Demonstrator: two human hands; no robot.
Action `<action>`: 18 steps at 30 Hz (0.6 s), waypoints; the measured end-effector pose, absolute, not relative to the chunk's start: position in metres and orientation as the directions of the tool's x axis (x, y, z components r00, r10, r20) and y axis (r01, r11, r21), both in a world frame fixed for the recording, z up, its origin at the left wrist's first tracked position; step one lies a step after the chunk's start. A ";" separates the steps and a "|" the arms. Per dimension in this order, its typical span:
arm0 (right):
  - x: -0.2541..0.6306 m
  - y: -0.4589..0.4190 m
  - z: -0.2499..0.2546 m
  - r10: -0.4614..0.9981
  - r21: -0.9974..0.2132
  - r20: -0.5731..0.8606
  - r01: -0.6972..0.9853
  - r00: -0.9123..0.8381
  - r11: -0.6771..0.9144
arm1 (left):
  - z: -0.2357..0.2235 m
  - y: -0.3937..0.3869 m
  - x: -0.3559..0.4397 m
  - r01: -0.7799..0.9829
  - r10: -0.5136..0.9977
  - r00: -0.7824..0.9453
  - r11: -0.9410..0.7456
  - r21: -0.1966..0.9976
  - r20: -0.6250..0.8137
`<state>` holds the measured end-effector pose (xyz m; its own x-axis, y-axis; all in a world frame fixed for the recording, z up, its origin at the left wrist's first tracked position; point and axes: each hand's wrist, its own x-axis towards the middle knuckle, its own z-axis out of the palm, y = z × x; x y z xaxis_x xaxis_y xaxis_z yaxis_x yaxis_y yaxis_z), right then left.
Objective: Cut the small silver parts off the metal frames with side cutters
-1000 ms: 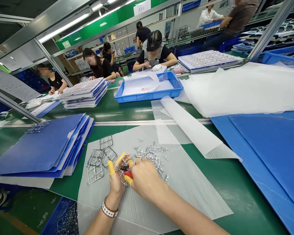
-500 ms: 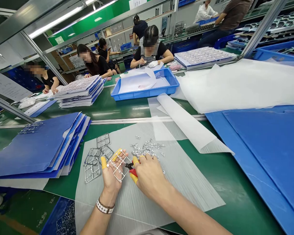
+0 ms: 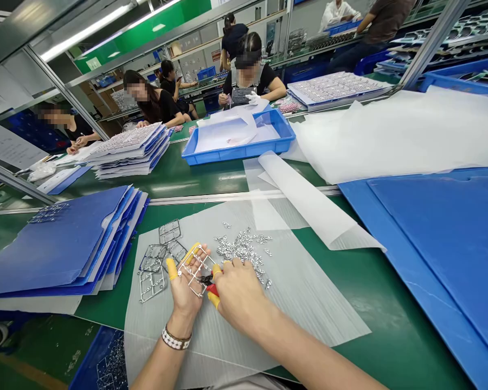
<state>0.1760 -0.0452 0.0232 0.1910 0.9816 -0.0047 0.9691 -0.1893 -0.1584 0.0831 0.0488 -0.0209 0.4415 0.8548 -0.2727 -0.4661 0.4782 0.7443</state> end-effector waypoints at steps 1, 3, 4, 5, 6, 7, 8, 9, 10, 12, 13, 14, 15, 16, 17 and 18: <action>0.176 -0.045 0.023 0.982 -0.157 -0.010 0.969 0.190 -0.189 | -0.022 0.049 0.083 -0.466 0.860 0.439 0.466 0.752 -0.262; 0.176 -0.043 0.024 0.982 -0.149 -0.016 0.971 0.187 -0.188 | -0.024 0.048 0.083 -0.461 0.868 0.436 0.443 0.769 -0.238; 0.175 -0.043 0.024 0.982 -0.144 -0.018 0.972 0.187 -0.187 | -0.025 0.048 0.083 -0.456 0.873 0.433 0.427 0.781 -0.224; 0.175 -0.042 0.024 0.982 -0.139 -0.019 0.973 0.186 -0.187 | -0.026 0.048 0.083 -0.450 0.880 0.428 0.406 0.796 -0.207; 0.174 -0.042 0.024 0.982 -0.134 -0.021 0.973 0.187 -0.188 | -0.028 0.047 0.083 -0.442 0.887 0.422 0.383 0.811 -0.188; 0.174 -0.042 0.025 0.982 -0.132 -0.021 0.974 0.186 -0.187 | -0.030 0.047 0.082 -0.434 0.893 0.416 0.360 0.826 -0.171; 0.173 -0.042 0.025 0.983 -0.130 -0.021 0.974 0.185 -0.186 | -0.031 0.047 0.082 -0.426 0.899 0.410 0.340 0.838 -0.156; 0.173 -0.042 0.026 0.983 -0.130 -0.025 0.974 0.184 -0.185 | -0.032 0.047 0.082 -0.420 0.904 0.403 0.324 0.848 -0.146; 0.173 -0.042 0.027 0.983 -0.132 -0.031 0.974 0.183 -0.185 | -0.032 0.046 0.082 -0.414 0.907 0.395 0.315 0.854 -0.143; 0.172 -0.042 0.028 0.982 -0.141 -0.042 0.972 0.183 -0.187 | -0.033 0.046 0.081 -0.408 0.911 0.384 0.313 0.857 -0.150; 0.172 -0.042 0.028 0.982 -0.144 -0.046 0.971 0.185 -0.190 | -0.033 0.046 0.081 -0.408 0.912 0.380 0.315 0.857 -0.154; 0.171 -0.042 0.029 0.981 -0.147 -0.050 0.970 0.187 -0.192 | -0.033 0.045 0.081 -0.409 0.913 0.378 0.316 0.856 -0.156; 0.171 -0.042 0.030 0.981 -0.149 -0.053 0.970 0.185 -0.191 | -0.033 0.045 0.080 -0.414 0.913 0.378 0.315 0.854 -0.154; 0.170 -0.042 0.030 0.982 -0.150 -0.055 0.971 0.181 -0.187 | -0.033 0.046 0.080 -0.421 0.915 0.378 0.308 0.853 -0.144; 0.169 -0.042 0.031 0.983 -0.149 -0.058 0.972 0.175 -0.182 | -0.033 0.046 0.080 -0.429 0.917 0.377 0.296 0.853 -0.129; 0.168 -0.042 0.032 0.984 -0.146 -0.060 0.973 0.170 -0.178 | -0.032 0.047 0.079 -0.438 0.920 0.375 0.284 0.853 -0.114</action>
<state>0.1683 -0.0415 0.0320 0.1704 0.9835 -0.0603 0.9732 -0.1776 -0.1463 0.0793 0.0465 -0.0320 0.3752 0.9200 -0.1137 -0.4379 0.2840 0.8530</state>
